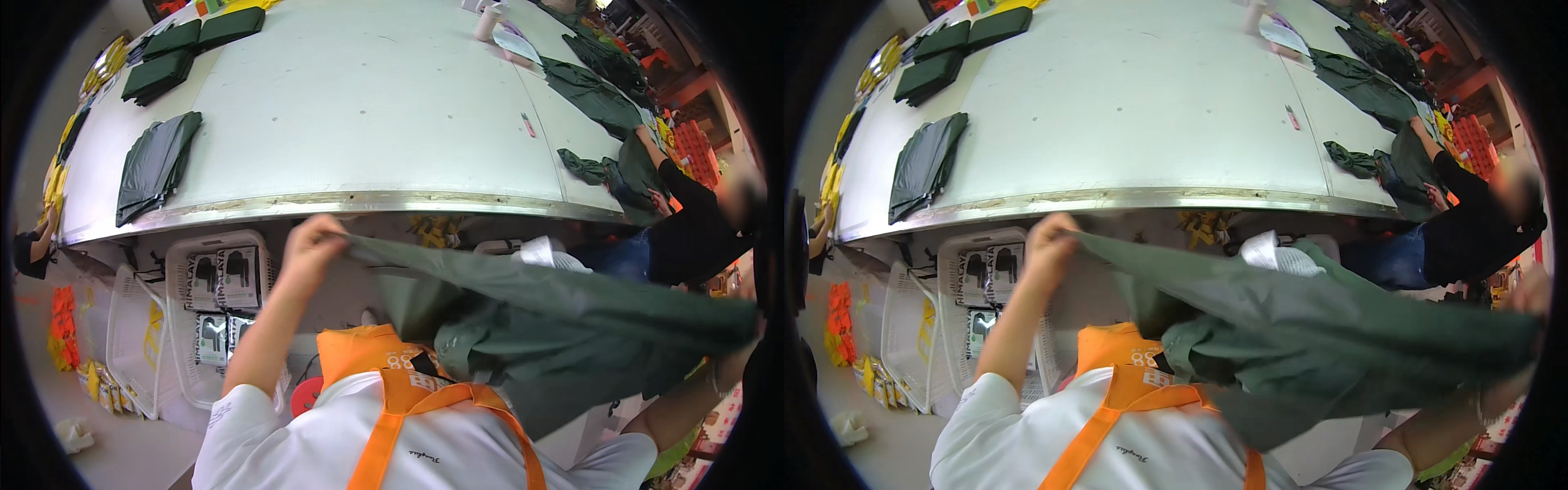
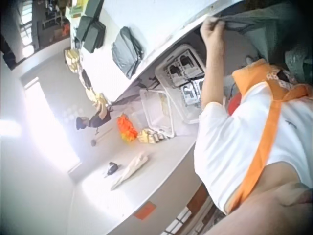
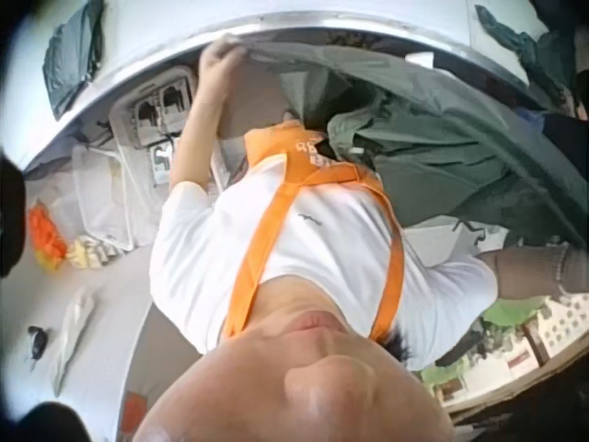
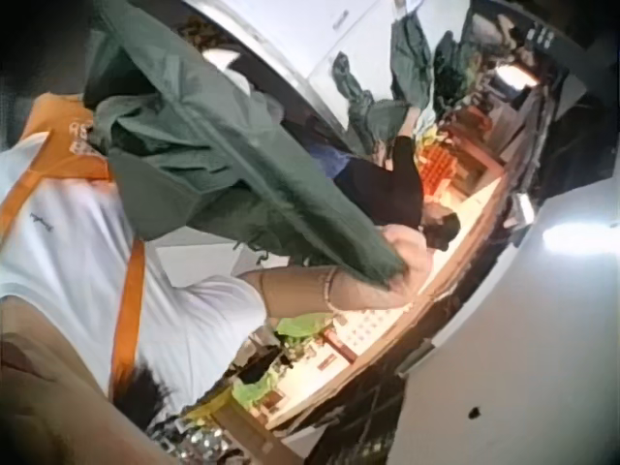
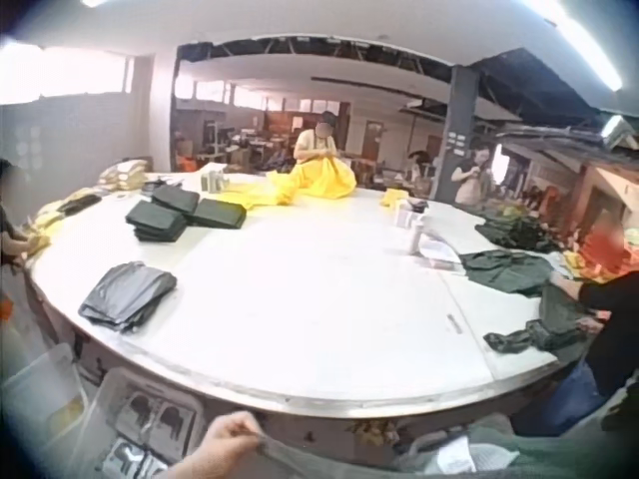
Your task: The person folds a dark green jacket on a white table. They smooth the fabric, fold the sleeves inward, fold the body in half, and then fold it again into a compact rectangle. The folded jacket is placed on a stack of similar items.
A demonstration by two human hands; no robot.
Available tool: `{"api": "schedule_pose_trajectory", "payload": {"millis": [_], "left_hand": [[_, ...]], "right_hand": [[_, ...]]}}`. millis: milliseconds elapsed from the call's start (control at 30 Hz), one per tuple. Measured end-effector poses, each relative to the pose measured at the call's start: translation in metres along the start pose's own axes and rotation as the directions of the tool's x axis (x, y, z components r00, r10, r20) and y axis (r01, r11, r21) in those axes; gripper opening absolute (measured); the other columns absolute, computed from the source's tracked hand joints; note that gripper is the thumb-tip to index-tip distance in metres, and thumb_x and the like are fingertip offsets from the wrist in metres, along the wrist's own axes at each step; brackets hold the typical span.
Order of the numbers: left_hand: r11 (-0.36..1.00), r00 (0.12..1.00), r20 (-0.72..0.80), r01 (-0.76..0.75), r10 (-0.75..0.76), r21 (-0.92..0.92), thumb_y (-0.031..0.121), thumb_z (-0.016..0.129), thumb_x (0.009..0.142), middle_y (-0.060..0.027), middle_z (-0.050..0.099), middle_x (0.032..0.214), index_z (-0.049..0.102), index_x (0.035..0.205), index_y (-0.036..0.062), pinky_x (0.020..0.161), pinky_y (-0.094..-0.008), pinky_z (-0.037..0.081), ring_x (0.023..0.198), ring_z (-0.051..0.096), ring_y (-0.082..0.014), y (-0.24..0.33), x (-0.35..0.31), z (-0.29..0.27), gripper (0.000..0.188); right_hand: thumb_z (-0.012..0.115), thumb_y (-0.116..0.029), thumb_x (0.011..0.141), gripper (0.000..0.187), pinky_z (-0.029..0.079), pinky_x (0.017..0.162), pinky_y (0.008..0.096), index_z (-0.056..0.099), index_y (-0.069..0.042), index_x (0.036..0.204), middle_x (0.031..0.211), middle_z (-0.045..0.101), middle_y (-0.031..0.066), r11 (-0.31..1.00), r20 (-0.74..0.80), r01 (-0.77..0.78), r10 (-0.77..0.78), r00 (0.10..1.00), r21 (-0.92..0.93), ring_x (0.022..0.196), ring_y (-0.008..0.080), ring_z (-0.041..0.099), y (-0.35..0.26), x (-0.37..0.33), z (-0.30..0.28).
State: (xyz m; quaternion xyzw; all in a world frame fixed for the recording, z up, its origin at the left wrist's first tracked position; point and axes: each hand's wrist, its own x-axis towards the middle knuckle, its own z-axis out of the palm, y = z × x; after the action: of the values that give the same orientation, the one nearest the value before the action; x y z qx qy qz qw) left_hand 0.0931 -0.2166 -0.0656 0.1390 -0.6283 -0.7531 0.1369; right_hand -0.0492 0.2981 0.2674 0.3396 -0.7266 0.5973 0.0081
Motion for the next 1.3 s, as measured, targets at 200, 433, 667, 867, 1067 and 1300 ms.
{"api": "schedule_pose_trajectory", "payload": {"millis": [200, 433, 667, 867, 1067, 1300], "left_hand": [[0.702, 0.692, -0.151, -0.655, 0.706, 0.28, 0.017, 0.06, 0.087, -0.0011, 0.055, 0.079, 0.054, 0.094, 0.0097, 0.058, -0.0266, 0.04, 0.065, 0.051, -0.0116, 0.18, -0.044, -0.045, 0.011], [-0.142, 0.308, 0.212, -0.234, 0.927, 0.962, 0.014, 0.059, 0.091, -0.0079, 0.067, 0.085, 0.063, 0.107, 0.0048, 0.068, -0.0249, 0.047, 0.071, 0.061, -0.0137, 0.261, 0.127, -0.031, 0.019], [-0.14, 0.526, 0.069, 0.096, 0.848, 0.985, 0.033, 0.054, 0.091, -0.0136, 0.062, 0.066, 0.056, 0.089, 0.0157, 0.053, -0.0468, 0.047, 0.061, 0.062, -0.0361, 0.178, 0.352, -0.067, 0.017], [-0.132, 0.838, -0.177, 0.282, 0.517, 0.95, 0.035, 0.046, 0.095, -0.0144, 0.063, 0.069, 0.049, 0.088, 0.0103, 0.058, -0.0464, 0.048, 0.067, 0.063, -0.0346, 0.041, 0.45, -0.097, 0.026], [-0.132, 0.93, -0.242, 0.286, 0.279, 0.949, 0.034, 0.045, 0.095, -0.0126, 0.064, 0.068, 0.048, 0.087, 0.0093, 0.058, -0.0439, 0.047, 0.066, 0.063, -0.0334, -0.046, 0.495, -0.121, 0.026], [-0.05, 0.95, -0.215, 0.232, 0.228, 0.972, 0.036, 0.05, 0.093, -0.0103, 0.065, 0.071, 0.049, 0.085, 0.0099, 0.058, -0.0428, 0.047, 0.065, 0.063, -0.0312, -0.124, 0.517, -0.147, 0.027]], "right_hand": [[0.039, -0.028, 0.098, 0.029, 0.035, 0.061, 0.0238, 0.053, -0.002, 0.095, 0.073, 0.041, 0.0028, 0.985, 0.269, -0.026, 0.072, 0.96, -0.171, 0.066, 0.0131, 0.041, 0.078, 0.077, -0.035], [0.045, -0.033, 0.097, 0.037, 0.033, 0.058, 0.0313, 0.057, 0.001, 0.09, 0.067, 0.038, 0.0034, 0.181, 0.119, 0.233, -0.487, 0.865, -0.955, 0.061, 0.017, 0.039, 0.208, 0.208, -0.002], [0.051, -0.046, 0.092, 0.062, 0.035, 0.049, 0.0422, 0.047, 0.005, 0.058, 0.049, 0.045, 0.0182, 0.824, -0.076, -0.004, -0.047, 0.996, -0.566, 0.045, 0.0266, 0.042, 0.388, 0.391, 0.168], [0.039, -0.045, 0.095, 0.049, 0.048, 0.07, 0.0487, 0.061, -0.003, 0.087, 0.078, 0.064, 0.0234, 0.568, 0.012, -0.209, 0.36, 0.933, -0.796, 0.078, 0.0416, 0.062, 0.552, 0.427, 0.248], [0.04, -0.044, 0.095, 0.042, 0.051, 0.062, 0.0448, 0.058, -0.007, 0.086, 0.074, 0.065, 0.0183, 0.408, 0.051, -0.154, 0.448, 0.893, -0.9, 0.071, 0.0373, 0.064, 0.628, 0.422, 0.278], [0.046, -0.046, 0.093, 0.042, 0.049, 0.053, 0.0451, 0.052, -0.007, 0.077, 0.067, 0.064, 0.0157, 0.294, -0.031, -0.187, 0.464, 0.885, -0.937, 0.063, 0.0363, 0.063, 0.648, 0.415, 0.299]]}}
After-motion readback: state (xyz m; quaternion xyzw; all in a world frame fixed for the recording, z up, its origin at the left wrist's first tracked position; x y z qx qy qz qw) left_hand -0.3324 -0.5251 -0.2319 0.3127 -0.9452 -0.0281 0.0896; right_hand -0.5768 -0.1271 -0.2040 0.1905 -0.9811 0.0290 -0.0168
